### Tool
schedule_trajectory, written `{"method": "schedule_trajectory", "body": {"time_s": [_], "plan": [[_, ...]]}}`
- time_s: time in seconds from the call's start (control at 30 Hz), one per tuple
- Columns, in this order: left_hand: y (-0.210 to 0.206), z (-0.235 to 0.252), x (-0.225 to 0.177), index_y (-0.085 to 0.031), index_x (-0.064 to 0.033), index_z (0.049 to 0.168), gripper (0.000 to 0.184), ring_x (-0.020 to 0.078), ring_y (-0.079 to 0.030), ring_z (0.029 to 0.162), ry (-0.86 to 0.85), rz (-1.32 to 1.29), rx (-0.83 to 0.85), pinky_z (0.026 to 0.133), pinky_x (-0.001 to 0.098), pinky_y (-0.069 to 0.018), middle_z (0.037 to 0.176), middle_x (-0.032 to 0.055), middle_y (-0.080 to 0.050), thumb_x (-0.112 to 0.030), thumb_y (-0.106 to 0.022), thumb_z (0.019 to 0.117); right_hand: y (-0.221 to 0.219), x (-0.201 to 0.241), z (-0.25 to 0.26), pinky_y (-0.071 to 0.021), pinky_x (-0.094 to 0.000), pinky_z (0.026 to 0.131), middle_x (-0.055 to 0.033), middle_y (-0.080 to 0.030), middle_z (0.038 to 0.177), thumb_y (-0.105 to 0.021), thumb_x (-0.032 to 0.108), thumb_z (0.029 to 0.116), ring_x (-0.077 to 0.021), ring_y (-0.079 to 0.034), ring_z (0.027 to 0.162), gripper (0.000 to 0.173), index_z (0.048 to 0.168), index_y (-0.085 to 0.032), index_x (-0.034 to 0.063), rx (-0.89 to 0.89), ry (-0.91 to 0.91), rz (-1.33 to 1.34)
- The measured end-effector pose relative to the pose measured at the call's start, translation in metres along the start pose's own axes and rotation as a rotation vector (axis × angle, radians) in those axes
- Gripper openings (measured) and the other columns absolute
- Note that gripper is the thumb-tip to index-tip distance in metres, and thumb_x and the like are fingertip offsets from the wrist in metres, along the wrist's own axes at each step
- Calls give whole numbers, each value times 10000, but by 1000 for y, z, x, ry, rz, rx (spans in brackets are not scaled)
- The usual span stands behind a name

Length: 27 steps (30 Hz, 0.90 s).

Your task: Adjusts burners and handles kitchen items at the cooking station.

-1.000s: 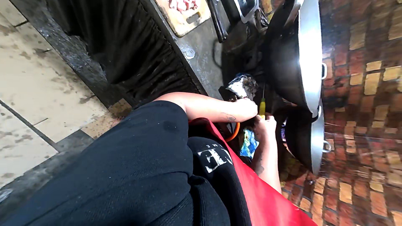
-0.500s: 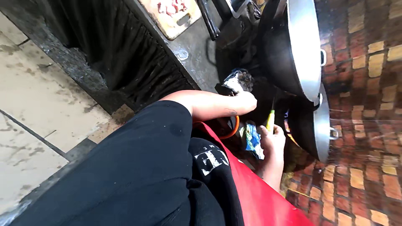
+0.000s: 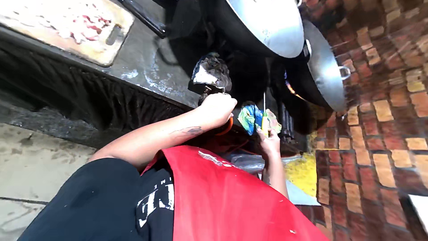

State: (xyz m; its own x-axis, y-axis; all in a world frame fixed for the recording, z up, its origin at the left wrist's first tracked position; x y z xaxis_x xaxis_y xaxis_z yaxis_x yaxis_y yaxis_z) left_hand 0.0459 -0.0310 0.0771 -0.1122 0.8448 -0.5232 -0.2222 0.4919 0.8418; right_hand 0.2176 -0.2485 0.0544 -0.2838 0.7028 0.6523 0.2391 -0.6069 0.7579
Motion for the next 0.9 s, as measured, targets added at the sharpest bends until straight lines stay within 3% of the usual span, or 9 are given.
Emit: {"method": "schedule_trajectory", "body": {"time_s": [0.1, 0.2, 0.47, 0.63, 0.9], "plan": [[-9, 0, -2, -670, -4, 1201, 335, 386, -682, 1052, -42, -10, 20, 859, 555, -547, 1116, 207, -681, -289, -625, 1029, 2, -8, -4, -502, -348, 858, -180, -640, 1128, -654, 144, 1021, -160, -602, 927, 374, 1324, -559, -53, 83, -45, -9], [-16, 3, -7, -666, -6, 1215, 343, 389, -678, 1081, -54, -13, 86, 879, 563, -545, 1154, 210, -681, -292, -627, 1029, 5, -13, -6, -508, -345, 857, -188, -638, 1187, -649, 144, 1025, -160, -612, 943, 439, 1415, -519, -8, 113, -61, -3], [-32, 14, -9, -679, -14, 1190, 324, 371, -683, 1077, -66, 9, 158, 881, 546, -547, 1129, 197, -692, -291, -620, 1033, 15, -30, -8, -486, -292, 735, -103, -618, 966, -657, 159, 1020, -94, -556, 769, 324, 1274, -581, -27, 16, -85, 19], [-38, 17, -6, -683, -7, 1155, 316, 373, -687, 1048, -59, 4, 175, 867, 549, -547, 1090, 199, -691, -292, -624, 1030, 15, -30, -10, -487, -252, 729, -110, -612, 1009, -643, 130, 1020, -69, -561, 780, 368, 1337, -538, -26, 60, -58, 69], [-41, 21, -8, -697, -19, 1146, 290, 378, -687, 1043, -66, -24, 180, 862, 557, -547, 1081, 197, -696, -274, -633, 1023, 10, -24, -8, -486, -282, 736, -108, -621, 971, -642, 128, 1022, -93, -565, 775, 315, 1280, -565, -34, 84, -65, 8]]}}
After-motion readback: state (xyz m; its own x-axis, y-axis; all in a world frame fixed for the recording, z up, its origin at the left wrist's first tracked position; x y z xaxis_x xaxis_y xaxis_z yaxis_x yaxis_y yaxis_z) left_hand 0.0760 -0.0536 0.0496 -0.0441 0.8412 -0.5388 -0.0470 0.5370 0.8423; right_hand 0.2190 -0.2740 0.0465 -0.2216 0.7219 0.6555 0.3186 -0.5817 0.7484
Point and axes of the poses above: each hand's wrist, its own z-axis towards the middle knuckle, its own y-axis out of the back of the hand, x = y × z, the point moved 2 cm from there along z, towards the middle knuckle
